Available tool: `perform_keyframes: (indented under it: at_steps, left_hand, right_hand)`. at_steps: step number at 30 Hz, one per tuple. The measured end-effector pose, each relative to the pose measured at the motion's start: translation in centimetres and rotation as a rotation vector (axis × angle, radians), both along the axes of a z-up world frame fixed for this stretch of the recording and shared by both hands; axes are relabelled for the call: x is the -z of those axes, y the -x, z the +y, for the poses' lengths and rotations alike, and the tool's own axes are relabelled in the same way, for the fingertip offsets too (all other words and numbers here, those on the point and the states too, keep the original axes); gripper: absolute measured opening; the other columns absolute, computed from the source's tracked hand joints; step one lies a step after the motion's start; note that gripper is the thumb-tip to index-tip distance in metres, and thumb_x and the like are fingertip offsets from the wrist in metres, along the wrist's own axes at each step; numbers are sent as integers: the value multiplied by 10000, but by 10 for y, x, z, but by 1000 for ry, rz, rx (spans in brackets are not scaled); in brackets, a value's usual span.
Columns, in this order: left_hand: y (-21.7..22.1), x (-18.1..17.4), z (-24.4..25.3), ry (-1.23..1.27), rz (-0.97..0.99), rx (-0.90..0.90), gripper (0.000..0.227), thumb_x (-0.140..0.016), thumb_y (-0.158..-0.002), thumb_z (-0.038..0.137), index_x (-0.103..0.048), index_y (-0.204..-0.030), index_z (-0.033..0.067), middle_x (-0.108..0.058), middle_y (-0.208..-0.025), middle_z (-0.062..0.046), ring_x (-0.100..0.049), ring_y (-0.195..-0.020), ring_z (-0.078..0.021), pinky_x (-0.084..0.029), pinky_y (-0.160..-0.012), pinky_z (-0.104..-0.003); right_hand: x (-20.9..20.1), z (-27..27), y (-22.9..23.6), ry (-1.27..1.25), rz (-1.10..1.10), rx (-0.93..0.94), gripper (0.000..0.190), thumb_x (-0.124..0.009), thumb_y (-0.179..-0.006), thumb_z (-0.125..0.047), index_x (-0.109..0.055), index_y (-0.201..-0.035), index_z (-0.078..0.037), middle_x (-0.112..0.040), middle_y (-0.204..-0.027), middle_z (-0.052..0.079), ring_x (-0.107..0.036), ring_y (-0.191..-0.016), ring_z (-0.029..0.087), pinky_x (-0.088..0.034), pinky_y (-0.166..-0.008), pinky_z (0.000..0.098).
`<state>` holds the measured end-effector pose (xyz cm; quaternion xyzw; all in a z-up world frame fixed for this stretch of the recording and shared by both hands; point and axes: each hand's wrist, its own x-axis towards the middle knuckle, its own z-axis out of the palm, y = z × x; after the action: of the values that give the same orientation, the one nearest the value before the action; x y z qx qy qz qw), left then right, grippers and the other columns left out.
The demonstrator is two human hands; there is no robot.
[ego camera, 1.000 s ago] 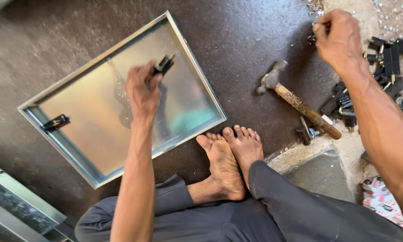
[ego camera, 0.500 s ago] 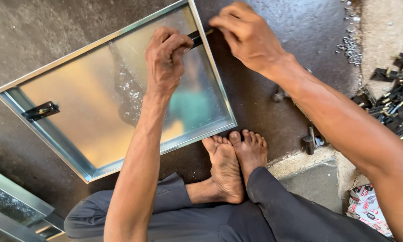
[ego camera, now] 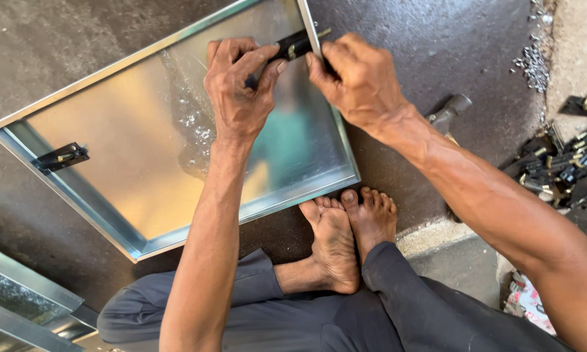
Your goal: The person sits on the floor and uses a hammer to attach metal brackets to the corners of a rectangular metal frame. They repeatedly position the brackets and strike them with the hammer to secure them in place.
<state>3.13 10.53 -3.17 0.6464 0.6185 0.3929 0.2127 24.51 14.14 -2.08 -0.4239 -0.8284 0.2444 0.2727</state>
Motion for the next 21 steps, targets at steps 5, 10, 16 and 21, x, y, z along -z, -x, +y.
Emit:
perform_keyframes:
  at_steps: [5, 10, 16, 21]
  left_hand:
    - [-25, 5, 11, -28, -18, -4, 290, -914, -816, 74, -784, -1074, 97, -655, -995, -68, -579, -948, -262, -507, -811, -396]
    - [-29, 7, 16, -66, -5, 17, 288, -913, -817, 70, -781, -1073, 86, -661, -1002, -67, -579, -956, -274, -499, -834, -412]
    - [-29, 16, 12, -87, 16, -8, 285, -948, -816, 127, -794, -1053, 87, -661, -974, -67, -570, -929, -272, -490, -811, -411]
    - [-33, 14, 16, -103, 0, -31, 278, -943, -827, 155, -798, -1055, 92, -676, -979, -66, -570, -929, -263, -499, -803, -393]
  right_hand:
    - [-1, 8, -21, 2, -59, 39, 207, -792, -1072, -159, -715, -1086, 32, -676, -903, 131, -661, -680, 226, -520, -574, 343]
    - [-26, -27, -70, 11, -153, 51, 389, -767, -1102, -271, -640, -1273, 54, -697, -1179, 196, -698, -1038, 299, -580, -853, 358]
    - [-58, -164, -182, 62, -800, 371, 584, -811, -823, -409, -650, -1187, 19, -713, -1061, 214, -662, -968, 365, -488, -886, 452]
    - [-41, -195, -225, 359, -482, 527, 407, -761, -1022, -310, -632, -1237, 12, -665, -888, 94, -625, -774, 199, -493, -681, 355]
